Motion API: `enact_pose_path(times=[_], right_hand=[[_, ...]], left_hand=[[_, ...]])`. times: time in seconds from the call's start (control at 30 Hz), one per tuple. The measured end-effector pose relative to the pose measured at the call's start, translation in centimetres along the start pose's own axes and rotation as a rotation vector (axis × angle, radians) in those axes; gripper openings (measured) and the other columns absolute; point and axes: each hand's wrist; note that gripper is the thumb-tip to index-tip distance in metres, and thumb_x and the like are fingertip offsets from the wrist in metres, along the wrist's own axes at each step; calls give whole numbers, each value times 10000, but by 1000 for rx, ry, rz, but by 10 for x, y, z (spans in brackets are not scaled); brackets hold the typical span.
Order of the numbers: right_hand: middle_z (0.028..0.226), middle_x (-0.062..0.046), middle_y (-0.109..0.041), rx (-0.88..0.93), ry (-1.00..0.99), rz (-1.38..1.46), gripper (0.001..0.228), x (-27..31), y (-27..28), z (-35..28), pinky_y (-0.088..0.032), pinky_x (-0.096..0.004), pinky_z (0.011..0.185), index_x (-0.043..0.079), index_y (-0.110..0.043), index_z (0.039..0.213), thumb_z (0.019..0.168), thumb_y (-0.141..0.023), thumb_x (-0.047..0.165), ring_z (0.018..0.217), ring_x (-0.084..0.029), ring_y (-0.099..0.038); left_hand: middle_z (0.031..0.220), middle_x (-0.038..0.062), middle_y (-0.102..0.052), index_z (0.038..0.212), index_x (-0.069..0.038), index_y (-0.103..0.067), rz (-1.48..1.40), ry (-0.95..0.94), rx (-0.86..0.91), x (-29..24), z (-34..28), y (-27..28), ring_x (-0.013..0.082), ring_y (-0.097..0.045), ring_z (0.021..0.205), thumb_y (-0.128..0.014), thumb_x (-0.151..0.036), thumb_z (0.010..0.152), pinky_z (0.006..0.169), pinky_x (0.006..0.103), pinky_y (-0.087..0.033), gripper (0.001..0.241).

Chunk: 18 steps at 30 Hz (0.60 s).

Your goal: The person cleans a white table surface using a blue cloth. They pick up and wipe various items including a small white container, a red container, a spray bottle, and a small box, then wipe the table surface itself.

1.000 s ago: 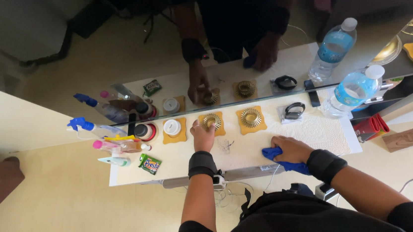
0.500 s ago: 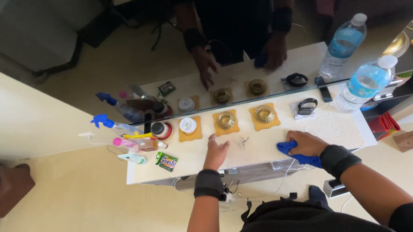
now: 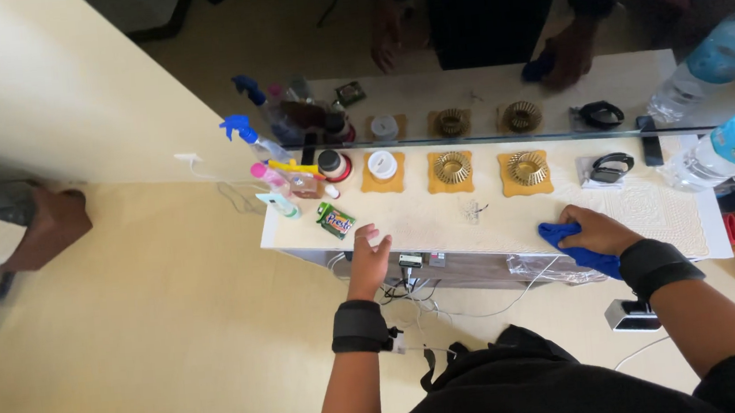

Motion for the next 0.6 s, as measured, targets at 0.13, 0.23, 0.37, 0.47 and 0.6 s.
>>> enact_pose_path(times=[0.13, 0.23, 0.37, 0.47, 0.6], right_hand=[[1098, -154, -740, 62, -17, 62, 471, -1, 3, 4, -540, -407, 913, 125, -629, 1150, 749, -825, 278, 1017, -284, -703], [1099, -129, -722, 82, -25, 36, 483, -8, 1, 10, -524, -397, 919, 142, -619, 1160, 754, -831, 295, 1019, -267, -690], [1053, -122, -726, 78, 56, 64, 436, -18, 0, 16, -515, -380, 918, 128, -644, 1111, 748, -831, 280, 1013, -256, -676], [1036, -114, -725, 67, 87, 81, 427, -19, -1, 16, -525, -373, 912, 124, -646, 1090, 735, -837, 266, 1004, -253, -685], [1033, -110, -728, 17, 118, 88, 443, -9, 2, 7, -548, -375, 901, 127, -626, 1071, 713, -841, 277, 992, -252, -709]], left_hand=[[1295, 176, -593, 1358, 14, -499, 47, 11, -49, -12, 18, -3, 258, -631, 1188, -728, -201, 923, 896, 370, -571, 536], [1284, 189, -596, 1352, 24, -491, 15, 5, -40, -22, 45, -14, 266, -624, 1209, -745, -202, 898, 885, 362, -581, 567], [1372, 263, -512, 1406, 56, -414, 218, -74, -105, -11, 94, -34, 411, -597, 1199, -816, -200, 864, 995, 438, -524, 722], [1413, 302, -446, 1446, 73, -332, 349, -170, -174, -28, 127, -50, 479, -539, 1258, -890, -196, 776, 1051, 483, -487, 913], [1435, 295, -417, 1530, 8, -245, 417, 16, -209, -51, 155, -68, 494, -553, 1221, -926, -237, 658, 1040, 501, -488, 1134]])
Point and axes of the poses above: each hand's wrist, its own z-axis towards the middle knuckle, its own y-axis out of the back of the hand, x = y × z
